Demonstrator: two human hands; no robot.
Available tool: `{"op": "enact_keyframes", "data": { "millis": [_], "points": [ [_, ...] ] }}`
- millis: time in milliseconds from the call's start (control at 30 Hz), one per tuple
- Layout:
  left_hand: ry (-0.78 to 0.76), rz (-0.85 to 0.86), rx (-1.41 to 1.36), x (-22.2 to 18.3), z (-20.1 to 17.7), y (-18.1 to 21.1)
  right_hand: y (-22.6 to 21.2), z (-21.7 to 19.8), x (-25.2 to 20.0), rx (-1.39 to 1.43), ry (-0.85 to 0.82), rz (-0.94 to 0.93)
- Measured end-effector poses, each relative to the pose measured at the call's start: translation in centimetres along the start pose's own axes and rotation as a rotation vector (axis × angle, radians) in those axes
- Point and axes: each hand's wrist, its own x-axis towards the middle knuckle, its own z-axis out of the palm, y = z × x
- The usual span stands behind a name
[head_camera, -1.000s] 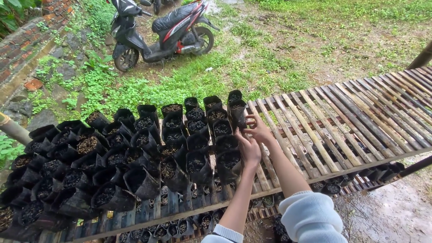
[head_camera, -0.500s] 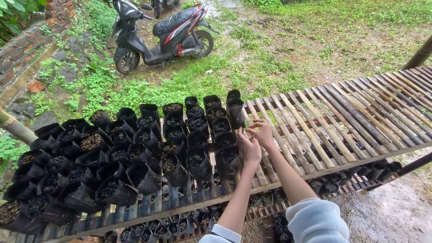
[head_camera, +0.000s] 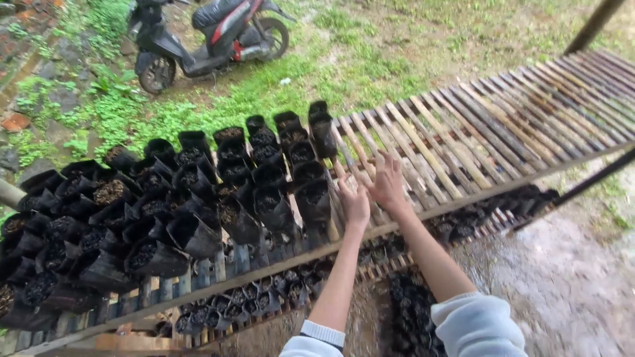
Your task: Organizing soil-filled polybags by picking them up from the ground and placing them neatly on a bamboo shelf.
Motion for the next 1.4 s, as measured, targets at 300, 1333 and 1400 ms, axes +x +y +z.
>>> {"op": "enact_keyframes", "data": {
  "millis": [300,1333,1400],
  "points": [
    [-0.092,0.217,-0.129,-7.0,1.6,-2.8,6.7,-2.3,-9.7,0.050,0.715,0.185],
    [-0.172,-0.514,0.180,-8.5,12.2,-92.7,48.2,55.0,-57.7,-0.338,-0.122,0.879],
    [-0.208,-0.451,0.386,-5.7,14.0,-100.5,51.7,59.7,-57.3,-0.500,0.161,0.635]
  ]
}}
